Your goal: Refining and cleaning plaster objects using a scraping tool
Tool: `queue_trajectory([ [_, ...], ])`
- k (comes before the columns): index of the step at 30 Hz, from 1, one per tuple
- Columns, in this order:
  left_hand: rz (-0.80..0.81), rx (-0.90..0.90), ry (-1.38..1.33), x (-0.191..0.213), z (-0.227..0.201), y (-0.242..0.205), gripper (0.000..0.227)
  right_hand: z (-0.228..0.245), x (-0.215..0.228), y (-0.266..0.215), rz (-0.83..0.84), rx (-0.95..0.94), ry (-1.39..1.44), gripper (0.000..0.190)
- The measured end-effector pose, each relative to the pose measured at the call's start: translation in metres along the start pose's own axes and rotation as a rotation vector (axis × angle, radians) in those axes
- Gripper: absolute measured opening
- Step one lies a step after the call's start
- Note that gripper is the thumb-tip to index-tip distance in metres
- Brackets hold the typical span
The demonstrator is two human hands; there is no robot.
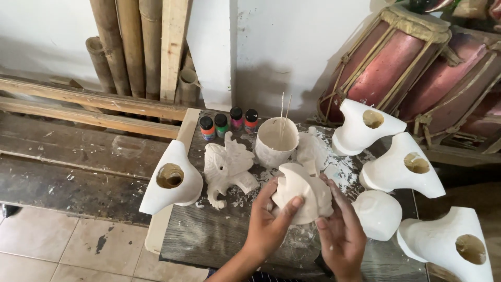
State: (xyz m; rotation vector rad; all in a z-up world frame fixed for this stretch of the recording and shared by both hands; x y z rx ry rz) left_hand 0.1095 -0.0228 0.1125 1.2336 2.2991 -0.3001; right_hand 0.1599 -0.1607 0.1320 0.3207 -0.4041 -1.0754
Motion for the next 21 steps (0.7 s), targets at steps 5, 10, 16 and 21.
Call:
queue_trajectory([
  [5, -0.038, 0.133, -0.071, -0.001, -0.018, 0.021, 0.034, -0.014, -0.01, -0.023, -0.252, 0.099, -0.255, 0.045],
  [10, 0.154, 0.18, -0.158, 0.004, -0.007, 0.037, 0.04, 0.002, -0.006, -0.009, -0.074, 0.297, -0.251, 0.058],
  [16, 0.274, 0.505, -0.055, -0.011, -0.002, 0.028, 0.044, 0.03, 0.001, 0.016, 0.021, 0.338, -0.37, 0.086],
  [21, 0.528, 0.504, 0.015, -0.026, -0.018, 0.026, 0.077, 0.027, 0.002, 0.018, 0.138, 0.462, -0.577, 0.071],
])
Point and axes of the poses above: each hand's wrist, its own y-axis towards the middle knuckle, its own x-axis out of the back of the hand, z = x × y, the point moved 4 cm from there along y, towards the middle knuckle, and after that the axes turned 7 degrees about -y, right-handed, at the moved point
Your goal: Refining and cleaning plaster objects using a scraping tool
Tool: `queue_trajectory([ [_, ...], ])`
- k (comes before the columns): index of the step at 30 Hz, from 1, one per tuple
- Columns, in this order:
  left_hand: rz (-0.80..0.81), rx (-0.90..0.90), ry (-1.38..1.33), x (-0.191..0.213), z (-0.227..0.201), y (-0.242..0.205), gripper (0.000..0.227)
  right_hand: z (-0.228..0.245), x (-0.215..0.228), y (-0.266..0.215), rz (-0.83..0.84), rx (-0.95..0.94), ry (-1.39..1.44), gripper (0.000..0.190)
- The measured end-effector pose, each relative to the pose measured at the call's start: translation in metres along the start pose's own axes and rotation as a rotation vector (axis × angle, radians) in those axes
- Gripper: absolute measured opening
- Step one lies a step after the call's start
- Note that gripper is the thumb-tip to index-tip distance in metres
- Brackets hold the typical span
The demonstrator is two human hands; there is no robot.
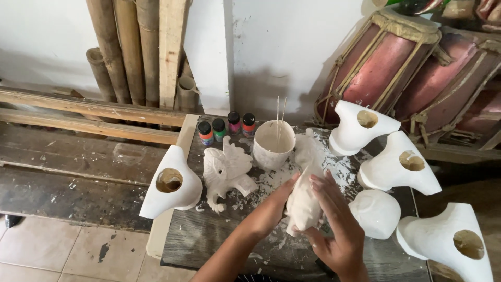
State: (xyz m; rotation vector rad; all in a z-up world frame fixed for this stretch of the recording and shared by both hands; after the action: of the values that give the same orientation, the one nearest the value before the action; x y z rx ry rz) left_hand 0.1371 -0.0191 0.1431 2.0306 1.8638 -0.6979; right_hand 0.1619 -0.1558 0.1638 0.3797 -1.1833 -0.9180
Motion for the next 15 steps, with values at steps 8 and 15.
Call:
queue_trajectory([
  [8, -0.043, 0.104, -0.717, 0.026, 0.052, 0.018, 0.06, 0.009, 0.024, -0.005, 0.362, -0.107, 0.132, 0.06],
  [15, 0.451, 0.125, -1.29, 0.022, 0.043, 0.018, 0.081, -0.061, 0.026, -0.102, 0.653, -0.676, -0.035, 0.088],
])
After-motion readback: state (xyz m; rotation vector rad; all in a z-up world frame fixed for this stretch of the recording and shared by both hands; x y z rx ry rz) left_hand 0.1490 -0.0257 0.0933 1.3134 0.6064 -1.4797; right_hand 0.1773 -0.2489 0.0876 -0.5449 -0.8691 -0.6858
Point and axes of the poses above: each hand's wrist, its own y-axis towards the middle knuckle, its own x-axis out of the back of the hand, z = x × y, the point moved 4 cm from there along y, towards the middle knuckle, and after that the axes turned 7 degrees about -y, right-handed, at the moved point
